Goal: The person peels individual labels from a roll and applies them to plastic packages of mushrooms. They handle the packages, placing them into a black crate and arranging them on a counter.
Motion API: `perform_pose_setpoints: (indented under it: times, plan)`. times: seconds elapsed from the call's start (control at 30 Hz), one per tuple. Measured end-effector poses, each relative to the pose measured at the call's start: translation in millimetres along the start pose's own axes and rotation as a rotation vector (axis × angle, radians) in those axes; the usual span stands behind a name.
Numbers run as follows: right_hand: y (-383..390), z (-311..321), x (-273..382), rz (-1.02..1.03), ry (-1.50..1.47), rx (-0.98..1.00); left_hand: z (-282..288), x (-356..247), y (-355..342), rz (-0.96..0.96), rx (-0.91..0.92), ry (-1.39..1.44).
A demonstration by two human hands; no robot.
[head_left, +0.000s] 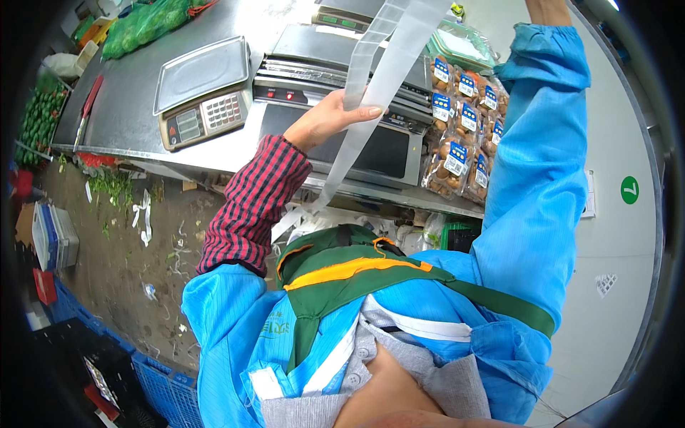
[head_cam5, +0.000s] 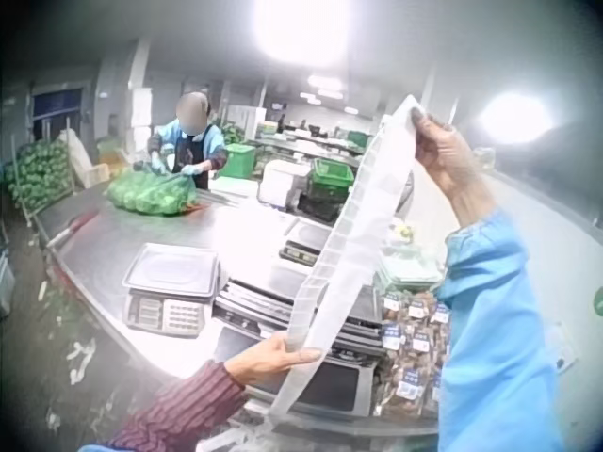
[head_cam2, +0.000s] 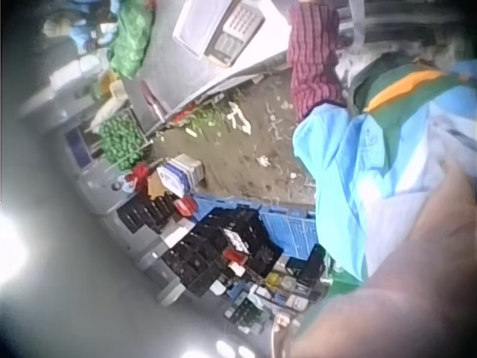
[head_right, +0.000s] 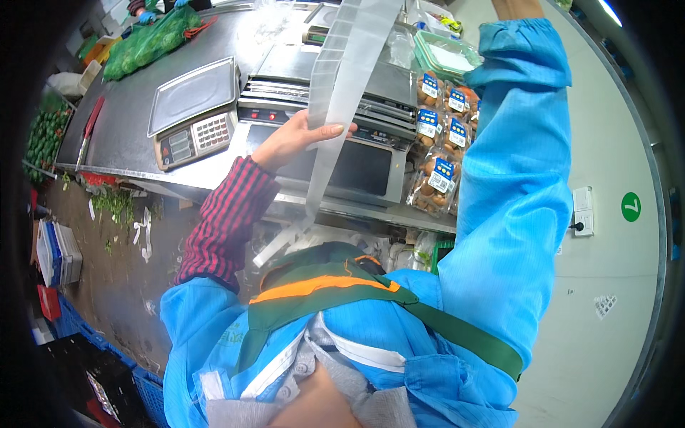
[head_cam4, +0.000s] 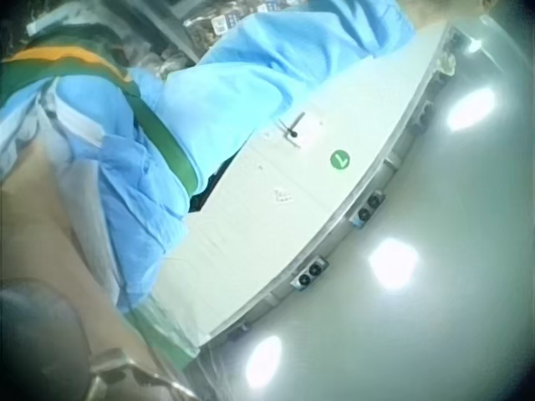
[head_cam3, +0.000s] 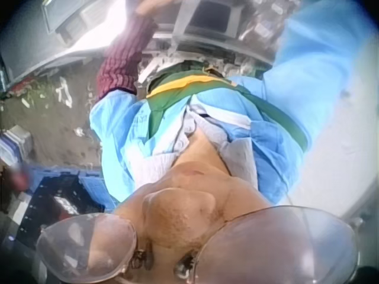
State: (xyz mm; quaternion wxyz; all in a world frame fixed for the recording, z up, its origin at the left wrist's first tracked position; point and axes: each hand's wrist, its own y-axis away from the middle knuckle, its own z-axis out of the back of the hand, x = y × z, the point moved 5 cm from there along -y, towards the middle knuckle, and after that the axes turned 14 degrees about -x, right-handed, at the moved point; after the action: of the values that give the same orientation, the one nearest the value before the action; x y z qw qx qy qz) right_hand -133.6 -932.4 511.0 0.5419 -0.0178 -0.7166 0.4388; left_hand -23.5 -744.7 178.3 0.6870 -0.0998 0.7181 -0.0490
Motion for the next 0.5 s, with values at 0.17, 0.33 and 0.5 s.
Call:
perform_pose_setpoints:
  times: [0.17, 0.33, 0.5]
  plan:
    - [-9.3, 4.7, -5.1, -0.011, -0.059, -0.020, -21.5, -13.6, -8.7, 0.142, 0.152, 0.085]
    - [-58.2, 54.3, -34.9, -0.255, -0.369, -0.106, -48.6, -16.8, 12.2, 0.141, 0.352, 0.278]
    - [-24.1, 25.1, -20.2, -0.033, -0.228, -0.048, -66.4, -28.2, 12.5, 0.224, 0.392, 0.592]
